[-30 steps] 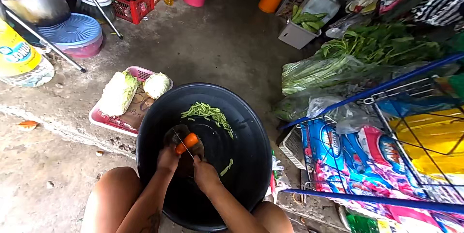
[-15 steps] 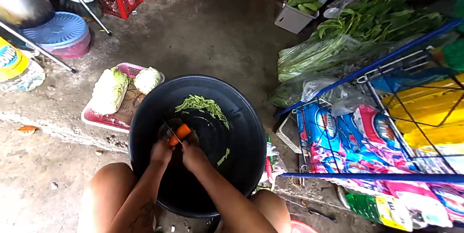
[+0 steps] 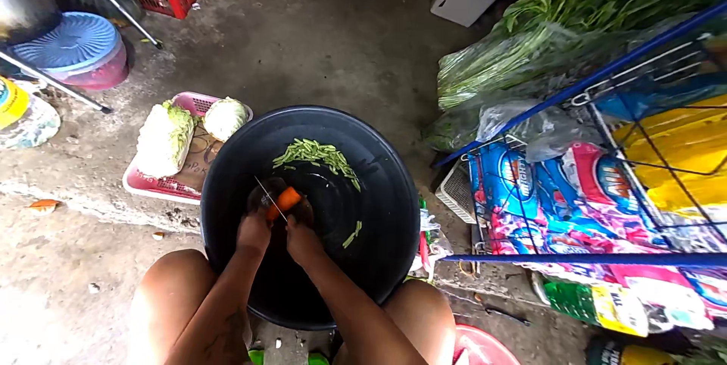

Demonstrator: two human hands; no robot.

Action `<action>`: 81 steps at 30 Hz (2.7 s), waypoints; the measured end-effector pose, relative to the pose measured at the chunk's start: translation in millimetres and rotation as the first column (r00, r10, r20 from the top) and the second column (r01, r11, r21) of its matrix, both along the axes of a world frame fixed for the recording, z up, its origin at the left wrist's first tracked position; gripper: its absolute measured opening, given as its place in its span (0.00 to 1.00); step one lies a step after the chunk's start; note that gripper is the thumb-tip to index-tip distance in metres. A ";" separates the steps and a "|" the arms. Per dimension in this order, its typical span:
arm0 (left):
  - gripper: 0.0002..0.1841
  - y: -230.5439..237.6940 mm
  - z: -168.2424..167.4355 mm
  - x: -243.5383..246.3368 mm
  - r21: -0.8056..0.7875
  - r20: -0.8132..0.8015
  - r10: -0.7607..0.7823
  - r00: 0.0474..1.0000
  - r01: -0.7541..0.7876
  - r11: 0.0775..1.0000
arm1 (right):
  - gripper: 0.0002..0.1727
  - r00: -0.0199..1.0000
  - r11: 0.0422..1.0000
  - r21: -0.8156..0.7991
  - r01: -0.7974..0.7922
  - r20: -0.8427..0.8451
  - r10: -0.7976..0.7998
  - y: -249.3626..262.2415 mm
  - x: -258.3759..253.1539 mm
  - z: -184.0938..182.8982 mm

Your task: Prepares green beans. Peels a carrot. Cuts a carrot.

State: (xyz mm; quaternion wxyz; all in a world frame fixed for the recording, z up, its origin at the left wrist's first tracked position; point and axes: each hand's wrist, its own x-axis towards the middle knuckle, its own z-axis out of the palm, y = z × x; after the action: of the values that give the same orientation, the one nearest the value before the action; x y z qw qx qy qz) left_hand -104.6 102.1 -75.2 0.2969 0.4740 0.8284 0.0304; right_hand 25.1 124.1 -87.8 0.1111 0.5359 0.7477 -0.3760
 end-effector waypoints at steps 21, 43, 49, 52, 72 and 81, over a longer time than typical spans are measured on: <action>0.28 -2.7 -6.9 4.8 0.009 0.002 0.046 0.999 -0.046 0.999 | 0.24 0.997 0.999 -0.022 0.027 -0.075 -0.029 2.2 13.3 -8.4; 0.31 -8.9 16.4 11.5 0.057 0.198 -0.001 0.980 -0.010 0.998 | 0.28 0.997 0.999 -0.023 -0.031 0.063 0.033 -12.4 46.3 11.2; 0.27 -16.8 -3.7 4.7 0.052 0.545 0.180 0.819 -0.247 0.968 | 0.29 0.996 1.000 0.020 -0.016 0.090 0.014 -7.3 53.4 8.9; 0.26 -19.6 -5.4 10.8 0.008 0.677 0.296 0.674 -0.410 0.912 | 0.30 0.995 0.998 -0.011 -0.056 0.076 0.057 -17.3 49.2 12.4; 0.24 -19.0 -6.3 25.8 -0.137 0.754 0.553 0.356 -0.737 0.662 | 0.25 0.984 0.987 0.014 -0.158 0.089 0.156 -31.3 59.8 63.5; 0.22 -20.2 -4.7 24.8 -0.077 0.745 0.521 0.416 -0.723 0.686 | 0.25 0.989 0.987 -0.052 -0.149 0.013 0.150 -26.5 62.5 60.5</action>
State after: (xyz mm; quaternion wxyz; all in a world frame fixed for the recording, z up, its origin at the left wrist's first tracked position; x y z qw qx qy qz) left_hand -79.9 81.9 -79.9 0.4970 0.1105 0.7465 0.4285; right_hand 87.6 97.6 -27.2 0.1588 0.4786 0.7749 -0.3812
